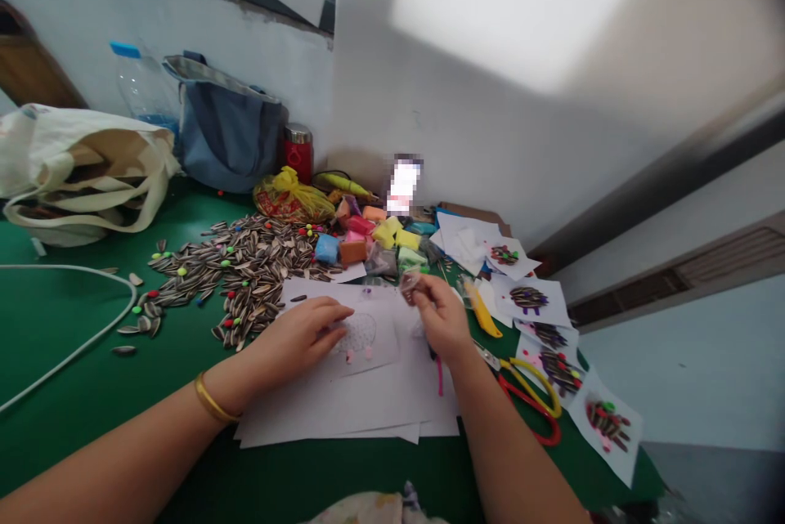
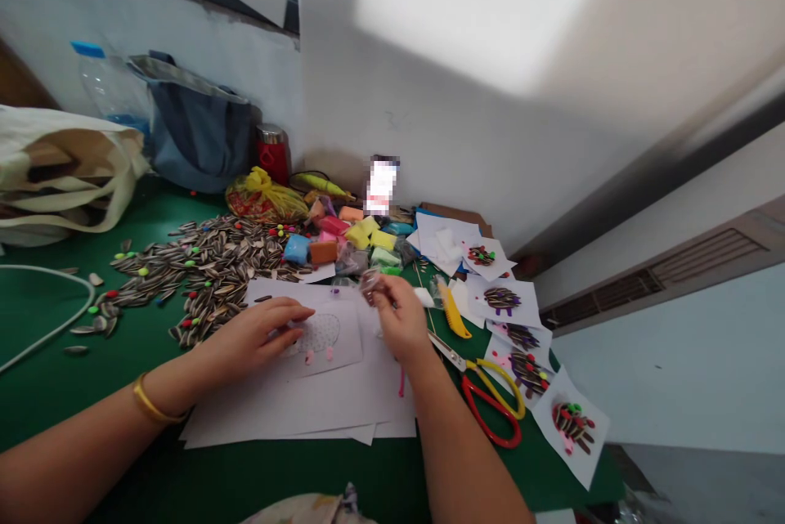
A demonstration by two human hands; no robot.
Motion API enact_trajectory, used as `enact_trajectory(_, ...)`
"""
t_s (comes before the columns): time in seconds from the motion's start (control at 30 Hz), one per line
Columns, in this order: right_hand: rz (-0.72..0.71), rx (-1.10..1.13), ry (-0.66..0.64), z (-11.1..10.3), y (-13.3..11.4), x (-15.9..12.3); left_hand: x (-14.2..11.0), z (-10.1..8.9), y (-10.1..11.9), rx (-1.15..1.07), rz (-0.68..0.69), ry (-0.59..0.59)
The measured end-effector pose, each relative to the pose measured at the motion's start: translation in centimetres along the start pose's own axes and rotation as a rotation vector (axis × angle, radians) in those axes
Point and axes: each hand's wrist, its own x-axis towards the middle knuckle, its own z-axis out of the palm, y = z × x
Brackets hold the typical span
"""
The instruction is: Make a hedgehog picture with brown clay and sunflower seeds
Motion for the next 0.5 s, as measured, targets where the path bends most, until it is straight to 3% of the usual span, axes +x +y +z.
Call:
enact_trajectory(0.13,-0.190,-0.020,-0.235,2.4,-3.2,-1.2,0.1,-0.1,-0.1,-0.042,0.032,0.027)
enact_trajectory(0.23,-0.221,-0.002,-0.284,3.3,-4.0,-1.6,0.2,0.1,-0.4,-0.073,0.059,0.008)
enact_trajectory(0.33,-0.130,-0.031,-0.274,3.3,-3.3,-1.6,0.2,0.3,-0.5,-0.125,0.031,-0.017)
enact_trajectory(0.5,0.049,-0.061,-0.334,3.1,-1.8,-1.3,0.0,0.7,-0.6,-0.381,-0.134,0.034)
